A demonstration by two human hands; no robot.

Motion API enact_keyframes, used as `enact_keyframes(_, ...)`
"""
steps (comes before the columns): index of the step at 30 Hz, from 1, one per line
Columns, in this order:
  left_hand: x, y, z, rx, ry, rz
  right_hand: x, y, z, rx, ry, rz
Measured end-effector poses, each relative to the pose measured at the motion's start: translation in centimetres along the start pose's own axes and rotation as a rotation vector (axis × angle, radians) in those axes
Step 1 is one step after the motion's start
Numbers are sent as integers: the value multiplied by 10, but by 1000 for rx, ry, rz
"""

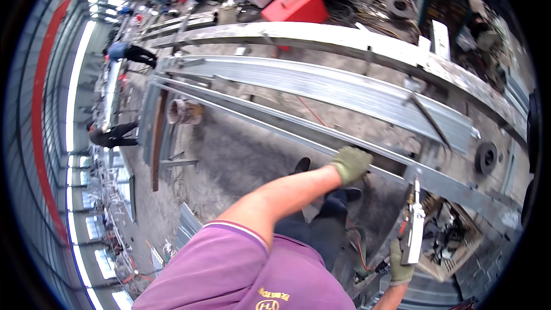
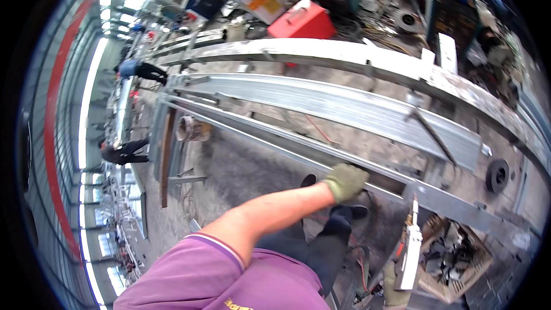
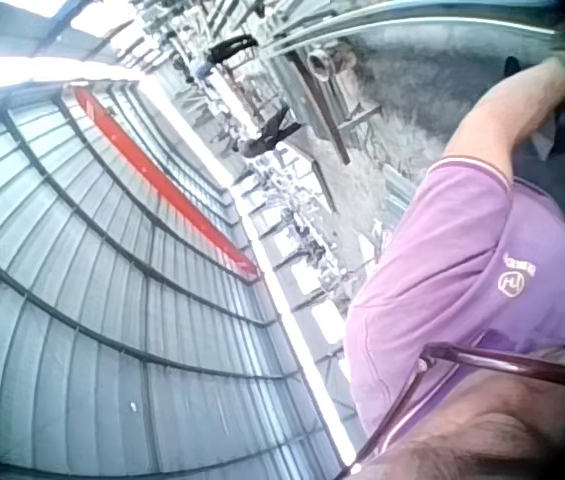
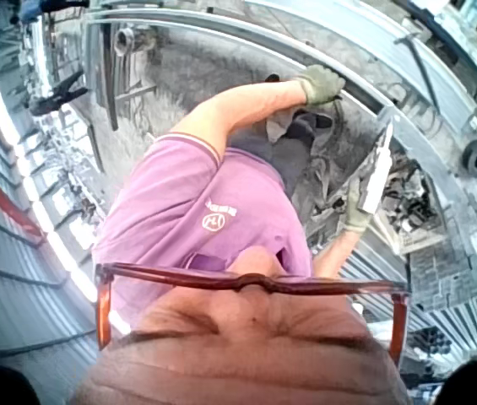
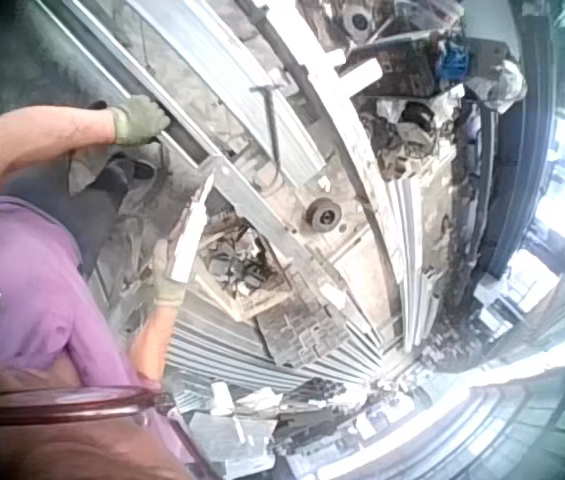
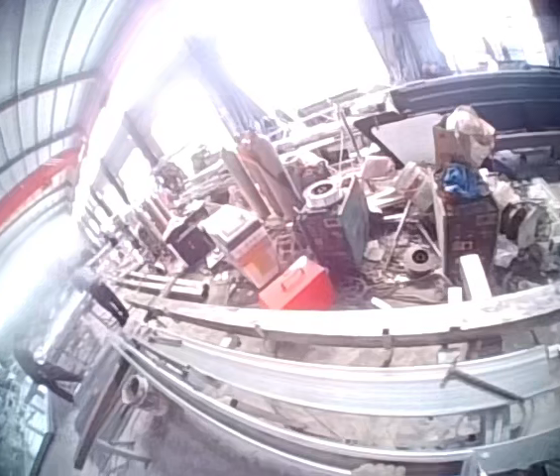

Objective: The person picks up a long metal frame and places it on a workbench. They position a small metal piece onto the frame and weld it in place using a handheld welding torch. The person repeats this process with additional metal pieces, welding them to the frame.

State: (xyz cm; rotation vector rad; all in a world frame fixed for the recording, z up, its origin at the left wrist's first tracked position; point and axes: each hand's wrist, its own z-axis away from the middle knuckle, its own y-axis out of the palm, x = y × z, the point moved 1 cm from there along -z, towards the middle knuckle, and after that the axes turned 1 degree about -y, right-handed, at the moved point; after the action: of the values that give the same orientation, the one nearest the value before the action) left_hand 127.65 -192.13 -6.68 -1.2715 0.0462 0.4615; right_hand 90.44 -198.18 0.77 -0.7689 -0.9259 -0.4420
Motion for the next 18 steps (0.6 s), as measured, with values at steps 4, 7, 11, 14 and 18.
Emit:
enact_keyframes(4, -7, 1, -2, 41, 4, 24, 8, 21, 7, -10, -24, -41)
enact_keyframes(7, -5, 7, -3, 29, 5, 77, 28, 40, 20, -42, -4, -44)
enact_keyframes(11, 1, -1, 3, 26, 23, 117, 50, 72, 35, -123, -5, 54)
enact_keyframes(14, 26, -23, 41, -88, 98, 86, 79, 110, 49, -213, -21, 164)
enact_keyframes(18, 134, -38, 156, -389, 233, 300, 120, 179, 59, -247, -90, 320)
